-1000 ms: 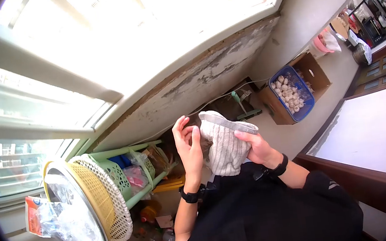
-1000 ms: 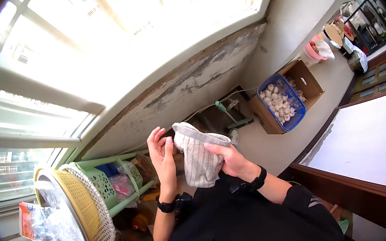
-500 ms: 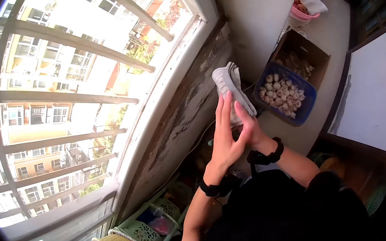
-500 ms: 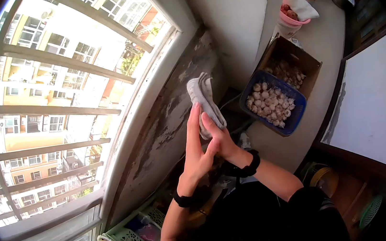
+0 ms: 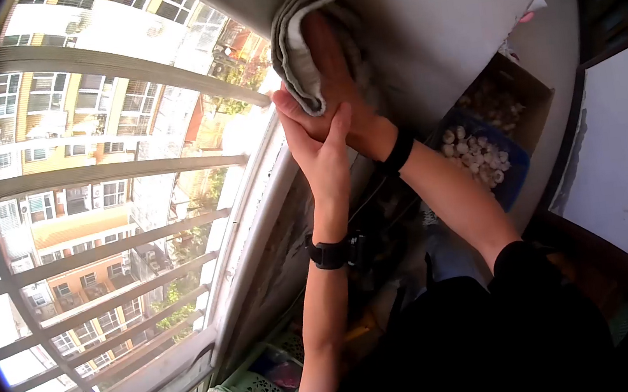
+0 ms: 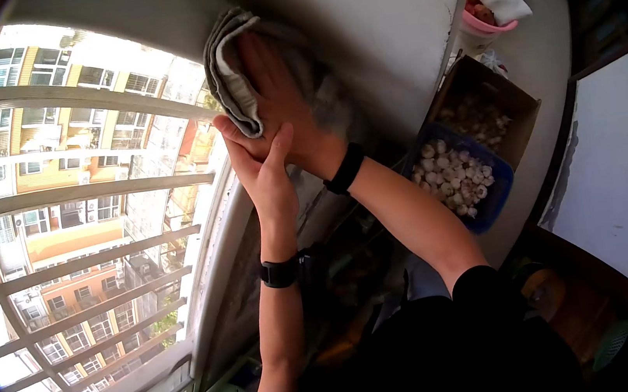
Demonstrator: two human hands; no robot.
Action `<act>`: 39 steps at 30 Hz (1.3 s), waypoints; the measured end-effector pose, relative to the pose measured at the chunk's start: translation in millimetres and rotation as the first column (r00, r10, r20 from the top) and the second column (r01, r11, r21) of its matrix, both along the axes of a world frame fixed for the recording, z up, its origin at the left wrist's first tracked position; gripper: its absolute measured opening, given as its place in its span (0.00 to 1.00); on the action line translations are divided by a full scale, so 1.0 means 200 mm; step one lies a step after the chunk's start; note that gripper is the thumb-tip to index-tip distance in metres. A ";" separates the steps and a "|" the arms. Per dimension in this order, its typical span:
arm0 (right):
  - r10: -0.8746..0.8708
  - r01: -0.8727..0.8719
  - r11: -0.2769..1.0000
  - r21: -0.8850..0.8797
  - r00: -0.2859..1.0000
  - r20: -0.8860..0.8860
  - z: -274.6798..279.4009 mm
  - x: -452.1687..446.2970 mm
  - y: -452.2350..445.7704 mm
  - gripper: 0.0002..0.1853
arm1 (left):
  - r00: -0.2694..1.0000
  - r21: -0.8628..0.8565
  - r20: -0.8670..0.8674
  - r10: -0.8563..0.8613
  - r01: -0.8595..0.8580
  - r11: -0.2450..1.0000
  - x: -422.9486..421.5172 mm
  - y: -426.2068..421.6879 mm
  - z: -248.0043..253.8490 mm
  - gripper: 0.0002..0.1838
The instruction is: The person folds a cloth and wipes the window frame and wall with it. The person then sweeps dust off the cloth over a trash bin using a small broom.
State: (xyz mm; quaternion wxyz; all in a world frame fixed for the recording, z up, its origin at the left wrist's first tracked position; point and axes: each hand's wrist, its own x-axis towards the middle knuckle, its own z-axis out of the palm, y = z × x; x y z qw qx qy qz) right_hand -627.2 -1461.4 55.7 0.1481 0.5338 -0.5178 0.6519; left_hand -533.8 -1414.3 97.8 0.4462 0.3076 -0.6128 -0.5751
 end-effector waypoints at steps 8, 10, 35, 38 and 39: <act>0.195 -0.265 0.904 0.336 0.954 0.228 -0.29 0.06 0.28 0.35 | 0.997 0.328 0.015 0.069 -0.070 0.942 0.05 0.13 -0.38 0.37; 0.172 -0.221 0.910 0.351 0.971 0.166 -0.27 0.06 0.29 0.36 | 0.992 0.279 0.024 0.124 -0.125 0.952 0.03 0.18 -0.34 0.35; 0.304 -0.422 0.856 -0.299 0.878 -0.368 1.73 -0.20 -0.11 0.45 | 0.931 -0.605 -0.356 0.079 -0.294 0.740 -0.22 -0.12 1.39 0.37; 0.314 -0.370 0.902 -0.222 0.916 -0.250 1.41 -0.17 -0.06 0.46 | 0.945 -0.578 -0.303 0.123 -0.285 0.764 -0.19 -0.08 1.14 0.37; 0.363 -0.391 0.900 -0.191 0.917 -0.168 1.30 -0.15 -0.03 0.46 | 0.951 -0.564 -0.274 0.141 -0.278 0.778 -0.18 -0.07 1.03 0.37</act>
